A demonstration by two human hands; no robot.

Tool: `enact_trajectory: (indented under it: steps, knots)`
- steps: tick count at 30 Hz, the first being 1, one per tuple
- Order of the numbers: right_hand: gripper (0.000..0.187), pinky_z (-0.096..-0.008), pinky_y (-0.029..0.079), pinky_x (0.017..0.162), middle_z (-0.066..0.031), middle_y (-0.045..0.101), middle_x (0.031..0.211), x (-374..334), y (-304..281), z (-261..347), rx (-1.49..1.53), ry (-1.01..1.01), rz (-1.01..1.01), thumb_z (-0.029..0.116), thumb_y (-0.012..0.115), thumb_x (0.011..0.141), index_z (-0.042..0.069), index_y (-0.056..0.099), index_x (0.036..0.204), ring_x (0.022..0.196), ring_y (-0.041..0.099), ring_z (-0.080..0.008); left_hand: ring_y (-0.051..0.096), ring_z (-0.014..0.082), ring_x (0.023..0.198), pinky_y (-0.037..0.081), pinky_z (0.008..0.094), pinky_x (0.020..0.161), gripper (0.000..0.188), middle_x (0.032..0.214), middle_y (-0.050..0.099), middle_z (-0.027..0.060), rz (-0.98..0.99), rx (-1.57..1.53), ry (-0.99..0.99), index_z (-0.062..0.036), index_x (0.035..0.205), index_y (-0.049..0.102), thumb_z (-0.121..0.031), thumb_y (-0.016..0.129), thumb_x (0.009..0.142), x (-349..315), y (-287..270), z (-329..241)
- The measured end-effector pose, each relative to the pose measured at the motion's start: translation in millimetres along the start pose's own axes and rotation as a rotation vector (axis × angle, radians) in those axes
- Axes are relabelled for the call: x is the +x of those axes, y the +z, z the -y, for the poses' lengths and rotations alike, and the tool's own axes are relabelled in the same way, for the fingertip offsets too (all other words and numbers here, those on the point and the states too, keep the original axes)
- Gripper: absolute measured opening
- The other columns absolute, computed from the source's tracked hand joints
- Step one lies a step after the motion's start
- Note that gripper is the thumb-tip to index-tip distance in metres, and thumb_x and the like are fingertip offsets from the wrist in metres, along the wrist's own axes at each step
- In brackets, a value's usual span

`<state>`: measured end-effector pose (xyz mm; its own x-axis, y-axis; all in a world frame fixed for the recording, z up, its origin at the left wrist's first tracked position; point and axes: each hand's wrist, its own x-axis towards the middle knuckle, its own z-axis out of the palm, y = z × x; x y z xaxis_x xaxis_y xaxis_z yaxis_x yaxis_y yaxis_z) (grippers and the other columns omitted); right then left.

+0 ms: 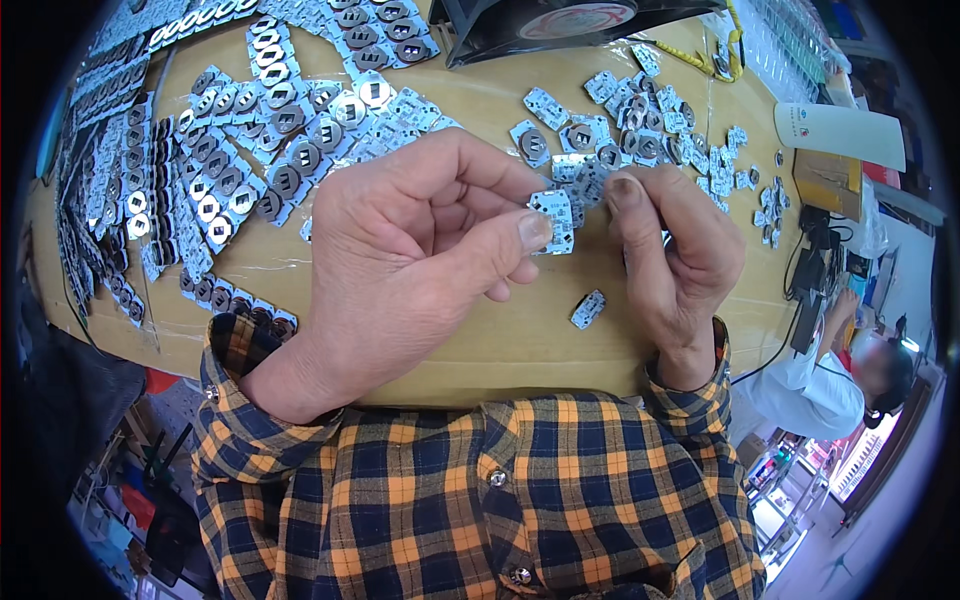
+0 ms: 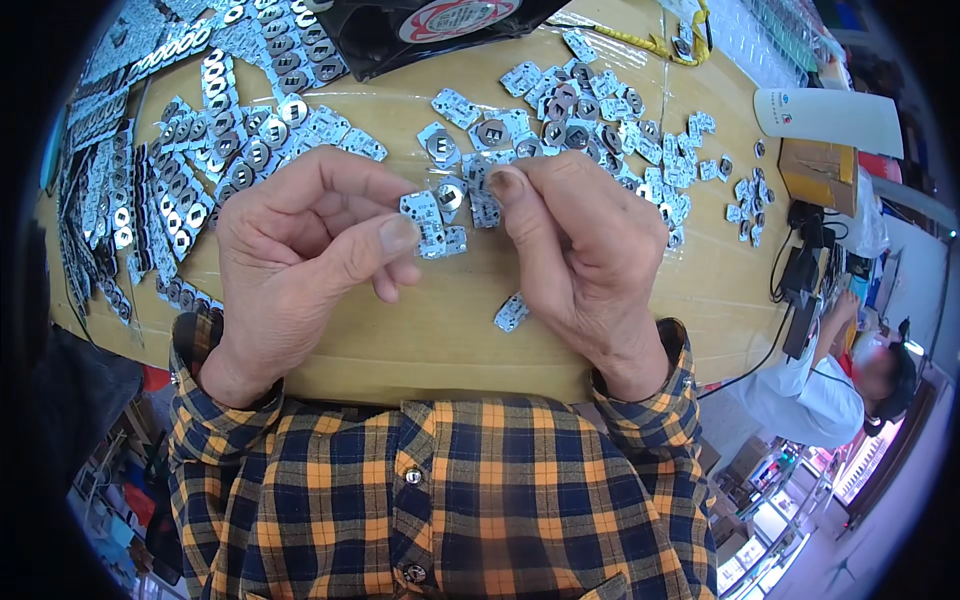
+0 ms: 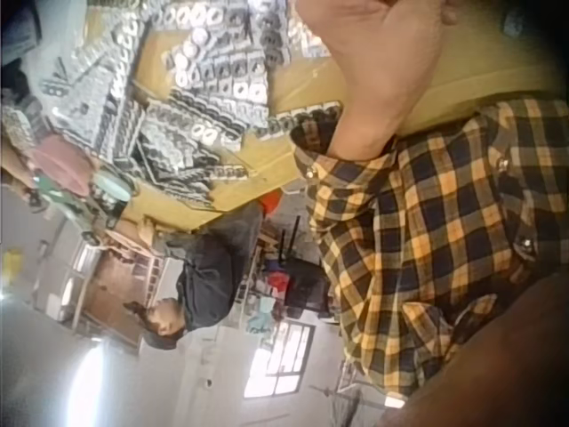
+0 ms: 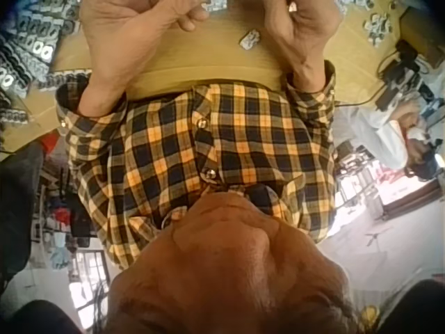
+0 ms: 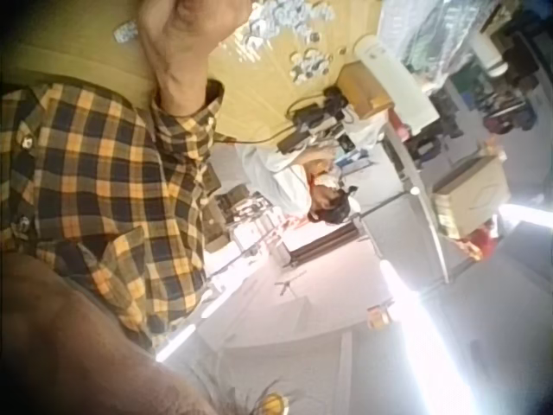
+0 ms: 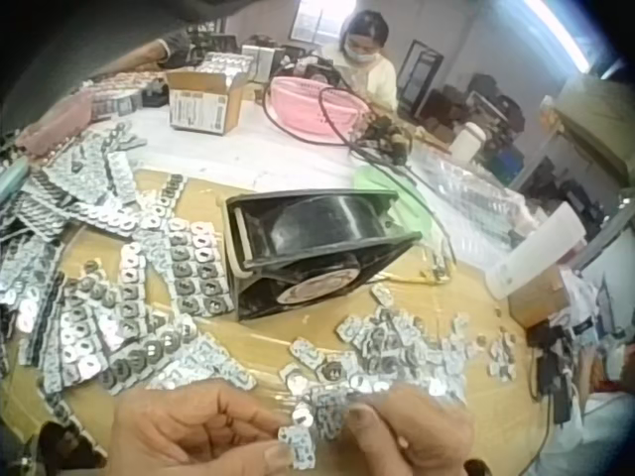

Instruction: Assemble or separate small metal components on a workbench.

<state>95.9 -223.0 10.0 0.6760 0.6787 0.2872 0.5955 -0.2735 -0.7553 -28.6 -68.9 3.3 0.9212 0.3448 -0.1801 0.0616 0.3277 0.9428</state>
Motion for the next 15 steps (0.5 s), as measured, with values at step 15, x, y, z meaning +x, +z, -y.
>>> enact_trajectory:
  steps: [15]
  knots:
    - [0.024,-0.019,0.036,0.049,-0.0003,0.061,0.069,-2.3,-10.3,4.7,0.611,0.358,0.369,0.015,0.054,0.099,-0.001,0.065,0.084,0.055,0.047,-0.0025,0.065,0.0098,0.069,0.051,0.0188,0.055,0.014,0.086,0.067,0.0096,0.065,-0.076,-0.024,0.0065,0.1,0.06,0.0,0.064,0.089,-3.1,1.1,-2.2]
